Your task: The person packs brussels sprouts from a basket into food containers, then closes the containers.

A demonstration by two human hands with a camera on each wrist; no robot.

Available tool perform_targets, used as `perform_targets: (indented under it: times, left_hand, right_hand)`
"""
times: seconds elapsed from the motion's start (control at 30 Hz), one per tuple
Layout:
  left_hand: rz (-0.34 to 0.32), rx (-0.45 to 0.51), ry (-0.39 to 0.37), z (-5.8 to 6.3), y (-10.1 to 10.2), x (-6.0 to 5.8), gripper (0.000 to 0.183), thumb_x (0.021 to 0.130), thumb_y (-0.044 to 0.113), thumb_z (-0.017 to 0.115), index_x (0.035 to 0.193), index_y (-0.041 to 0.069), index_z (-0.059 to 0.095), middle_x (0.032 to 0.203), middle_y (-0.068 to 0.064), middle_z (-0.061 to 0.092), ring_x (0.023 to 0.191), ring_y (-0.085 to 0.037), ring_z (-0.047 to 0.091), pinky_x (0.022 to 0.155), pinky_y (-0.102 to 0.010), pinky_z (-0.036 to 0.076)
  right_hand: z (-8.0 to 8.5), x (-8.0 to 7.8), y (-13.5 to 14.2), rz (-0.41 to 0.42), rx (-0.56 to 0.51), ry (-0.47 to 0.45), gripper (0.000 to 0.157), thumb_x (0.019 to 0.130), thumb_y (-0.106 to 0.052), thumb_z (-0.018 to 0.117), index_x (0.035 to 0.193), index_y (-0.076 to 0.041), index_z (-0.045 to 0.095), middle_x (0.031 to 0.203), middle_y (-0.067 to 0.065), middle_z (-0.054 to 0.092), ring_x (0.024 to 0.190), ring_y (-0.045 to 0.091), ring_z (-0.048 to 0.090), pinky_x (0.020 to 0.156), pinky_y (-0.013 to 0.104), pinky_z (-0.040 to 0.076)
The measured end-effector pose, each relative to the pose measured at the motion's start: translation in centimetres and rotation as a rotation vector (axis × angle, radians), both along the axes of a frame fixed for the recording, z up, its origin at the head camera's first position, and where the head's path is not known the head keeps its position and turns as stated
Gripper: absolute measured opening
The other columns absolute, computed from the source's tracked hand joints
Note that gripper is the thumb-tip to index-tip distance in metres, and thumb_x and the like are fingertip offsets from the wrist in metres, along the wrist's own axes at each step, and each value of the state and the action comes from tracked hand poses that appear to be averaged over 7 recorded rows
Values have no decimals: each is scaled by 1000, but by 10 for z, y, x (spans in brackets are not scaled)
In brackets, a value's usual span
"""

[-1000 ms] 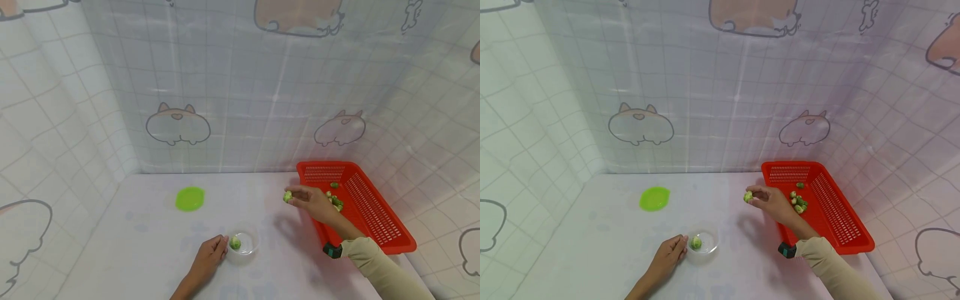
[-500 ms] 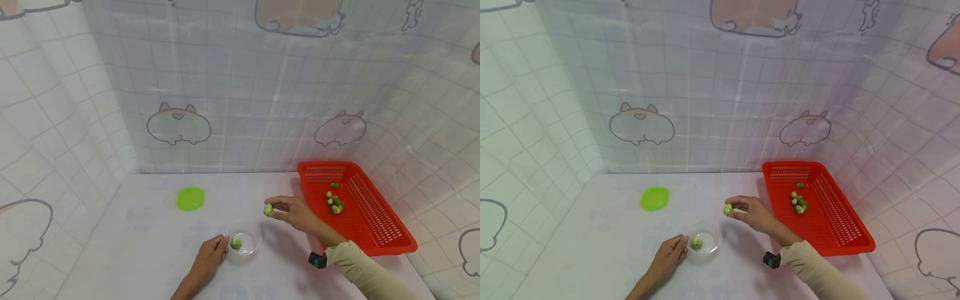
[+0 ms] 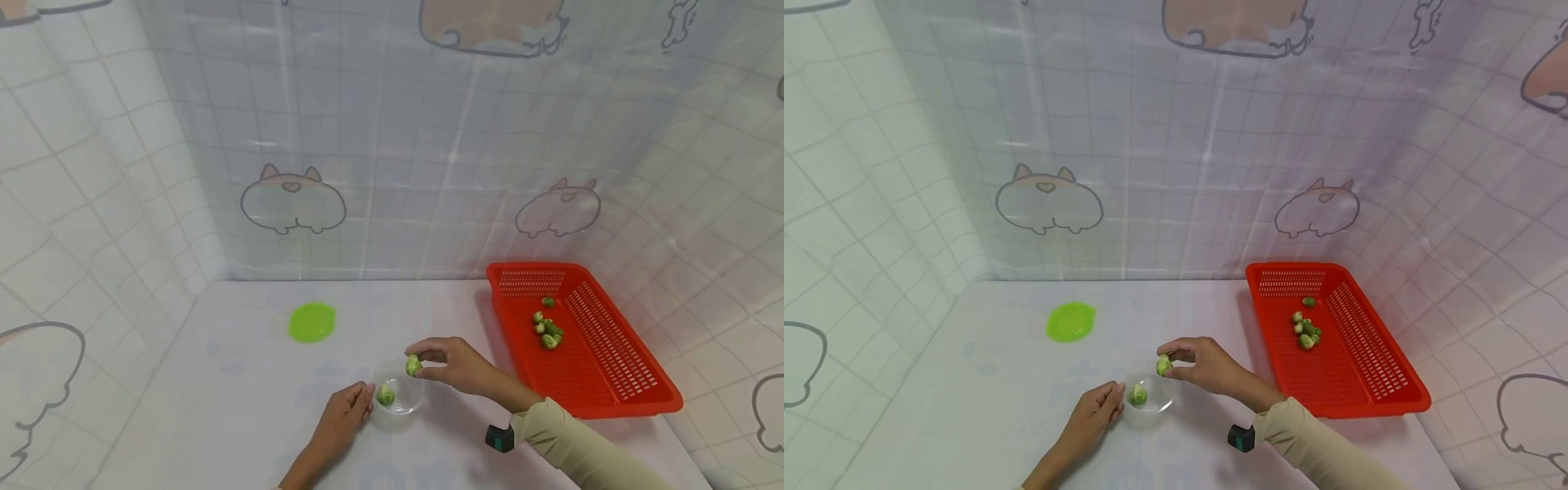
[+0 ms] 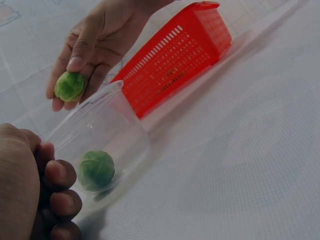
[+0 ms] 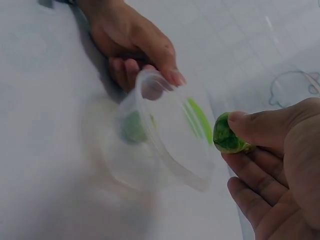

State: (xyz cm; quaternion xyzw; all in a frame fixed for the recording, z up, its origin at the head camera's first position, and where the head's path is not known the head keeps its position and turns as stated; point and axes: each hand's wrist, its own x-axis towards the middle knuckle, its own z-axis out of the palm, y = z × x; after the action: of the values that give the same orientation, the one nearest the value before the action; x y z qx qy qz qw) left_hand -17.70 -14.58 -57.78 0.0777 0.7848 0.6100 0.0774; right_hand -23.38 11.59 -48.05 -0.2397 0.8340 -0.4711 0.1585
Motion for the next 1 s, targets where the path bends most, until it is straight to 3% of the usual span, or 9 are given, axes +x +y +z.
perform_targets:
  times: [0.13, 0.37, 0.57, 0.77, 0.9, 1.0]
  left_hand:
    - [-5, -13, -8, 0, 0, -1, 44, 106, 44, 49, 79, 11, 58, 65, -4, 55, 58, -7, 45, 54, -23, 37]
    - [-12, -27, 19, -2, -1, -2, 43, 106, 45, 48, 77, 15, 57, 63, 4, 52, 56, -6, 44, 53, -23, 37]
    - [-13, -5, 23, -2, -2, -3, 45, 105, 47, 48, 76, 14, 57, 63, 3, 52, 55, -6, 43, 53, -23, 37]
    - [-3, 1, 0, -3, -1, -2, 42, 106, 42, 50, 77, 12, 58, 63, -3, 53, 56, -6, 43, 54, -21, 36]
    - [-2, -14, -27, 3, -1, -1, 40, 108, 35, 49, 78, 10, 58, 64, -6, 54, 56, -5, 42, 55, -21, 35]
    - [-7, -6, -39, 14, 0, 1, 39, 108, 31, 49, 78, 8, 57, 65, -9, 53, 56, -5, 42, 55, -21, 35]
  right_hand:
    - [-6, 1, -8, 75, 6, 19, 39, 88, -15, 80, 124, -25, 70, 125, 7, 70, 107, 8, 67, 100, 44, 50]
    - [-10, 4, -22, 188, 48, 0, 41, 86, -8, 81, 125, -11, 69, 125, 4, 70, 110, 5, 66, 100, 37, 50]
    - [-13, 4, -31, 263, 105, 30, 43, 84, -5, 81, 125, -13, 70, 123, -3, 70, 109, 2, 65, 98, 25, 49]
    - [-16, 4, -38, 325, 194, 56, 43, 85, -10, 82, 126, -16, 70, 121, -10, 69, 106, -3, 64, 97, 23, 48]
    - [-15, 4, -41, 352, 237, 72, 42, 86, -12, 82, 126, -15, 69, 120, -11, 69, 105, -4, 63, 97, 23, 49]
    - [-13, 3, -41, 362, 248, 70, 42, 86, -12, 81, 126, -16, 69, 120, -11, 69, 106, -4, 63, 98, 24, 48]
